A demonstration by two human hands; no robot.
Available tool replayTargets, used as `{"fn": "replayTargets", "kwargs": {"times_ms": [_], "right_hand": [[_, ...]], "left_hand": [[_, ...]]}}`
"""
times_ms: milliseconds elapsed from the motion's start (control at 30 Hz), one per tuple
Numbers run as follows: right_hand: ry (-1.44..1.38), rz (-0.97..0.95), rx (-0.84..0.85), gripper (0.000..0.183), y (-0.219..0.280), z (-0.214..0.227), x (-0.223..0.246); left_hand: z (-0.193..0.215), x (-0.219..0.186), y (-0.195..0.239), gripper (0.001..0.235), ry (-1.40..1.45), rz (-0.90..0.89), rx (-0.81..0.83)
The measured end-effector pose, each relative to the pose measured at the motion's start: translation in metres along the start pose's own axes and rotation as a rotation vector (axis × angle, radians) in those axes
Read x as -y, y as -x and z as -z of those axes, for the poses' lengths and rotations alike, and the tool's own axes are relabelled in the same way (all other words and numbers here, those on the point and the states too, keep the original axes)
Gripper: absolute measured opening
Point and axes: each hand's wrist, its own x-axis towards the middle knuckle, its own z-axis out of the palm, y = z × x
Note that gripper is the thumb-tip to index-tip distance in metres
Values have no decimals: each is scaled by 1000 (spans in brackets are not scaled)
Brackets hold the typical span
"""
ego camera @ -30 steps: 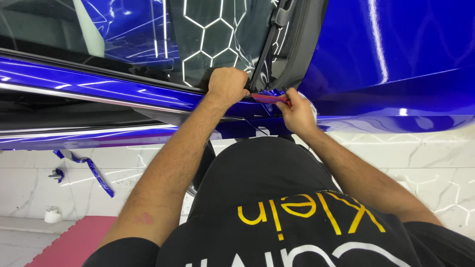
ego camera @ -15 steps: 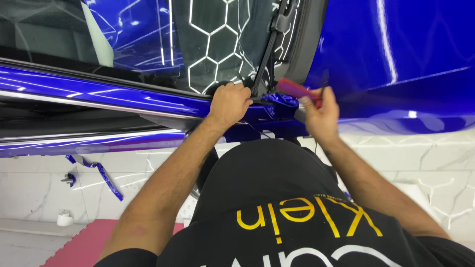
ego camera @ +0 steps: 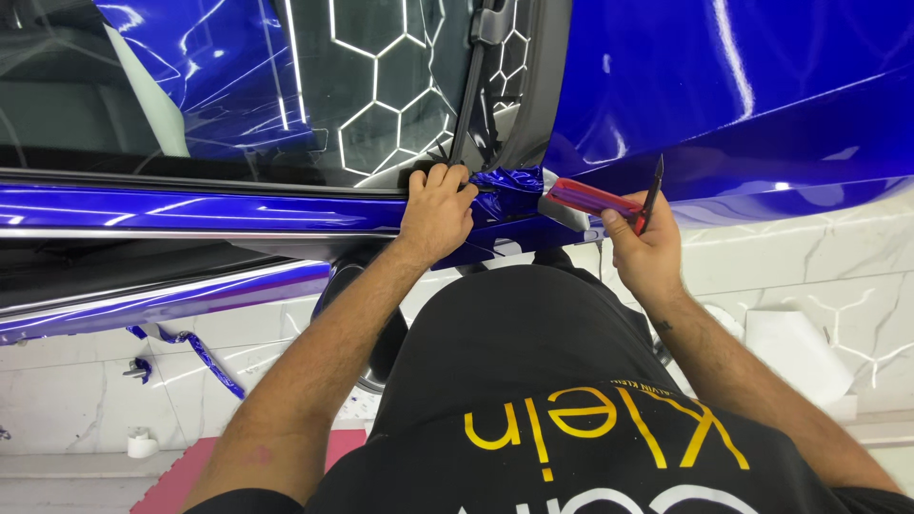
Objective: The person applies a blue vinyl wrap to the lower edge of a car door using a red squeegee to smooth the material and a knife to trim excess. The person works along the door's bottom edge, tucking the wrap into the seam and cutting it flush with the body line.
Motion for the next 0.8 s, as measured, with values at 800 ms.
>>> {"fn": "replayTargets", "kwargs": {"times_ms": [800], "right_hand": [[-34, 16, 141, 13, -29, 59, 24]], "left_hand": [[-5, -9, 12, 27, -18, 43, 16]]}}
